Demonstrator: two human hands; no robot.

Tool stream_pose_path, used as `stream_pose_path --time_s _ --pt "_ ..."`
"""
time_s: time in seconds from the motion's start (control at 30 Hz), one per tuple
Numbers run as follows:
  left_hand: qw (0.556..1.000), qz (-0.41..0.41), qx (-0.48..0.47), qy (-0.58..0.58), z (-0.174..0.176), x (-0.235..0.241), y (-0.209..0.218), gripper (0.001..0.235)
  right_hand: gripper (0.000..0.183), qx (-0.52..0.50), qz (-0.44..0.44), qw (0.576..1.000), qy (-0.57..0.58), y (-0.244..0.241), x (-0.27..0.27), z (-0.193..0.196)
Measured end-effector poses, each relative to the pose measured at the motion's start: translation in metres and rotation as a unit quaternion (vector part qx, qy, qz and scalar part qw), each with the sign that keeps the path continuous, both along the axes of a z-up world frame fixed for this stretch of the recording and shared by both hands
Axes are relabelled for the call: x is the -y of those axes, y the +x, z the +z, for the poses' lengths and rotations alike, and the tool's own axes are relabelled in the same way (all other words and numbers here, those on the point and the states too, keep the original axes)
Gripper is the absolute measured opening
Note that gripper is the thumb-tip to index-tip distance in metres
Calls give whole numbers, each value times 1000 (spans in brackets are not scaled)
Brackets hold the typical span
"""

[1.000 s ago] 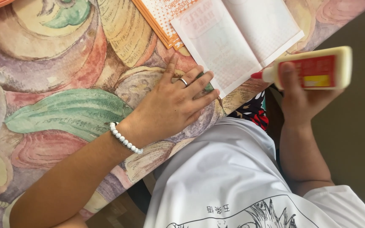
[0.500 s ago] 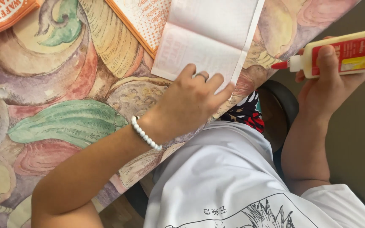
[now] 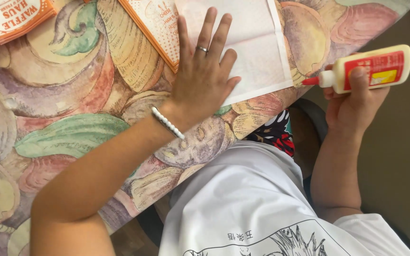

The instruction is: Applying glue to the edges of paper bags and folding them to assemble or seal them.

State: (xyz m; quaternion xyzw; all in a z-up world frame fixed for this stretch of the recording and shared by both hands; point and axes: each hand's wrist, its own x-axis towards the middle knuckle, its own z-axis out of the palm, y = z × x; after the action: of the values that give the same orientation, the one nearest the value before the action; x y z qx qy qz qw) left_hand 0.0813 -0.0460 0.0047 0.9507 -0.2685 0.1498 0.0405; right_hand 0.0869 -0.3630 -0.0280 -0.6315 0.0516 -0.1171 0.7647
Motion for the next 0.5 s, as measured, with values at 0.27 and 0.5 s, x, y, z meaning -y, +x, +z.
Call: stream_pose_path --time_s 0.27,0.5 --pt "982 -124 -141 -26 15 -57 -5 44 38 36 16 999 -32 -10 -32 4" --pt "977 4 -162 -137 -3 -21 -37 43 36 79 27 990 -117 -43 -62 0"
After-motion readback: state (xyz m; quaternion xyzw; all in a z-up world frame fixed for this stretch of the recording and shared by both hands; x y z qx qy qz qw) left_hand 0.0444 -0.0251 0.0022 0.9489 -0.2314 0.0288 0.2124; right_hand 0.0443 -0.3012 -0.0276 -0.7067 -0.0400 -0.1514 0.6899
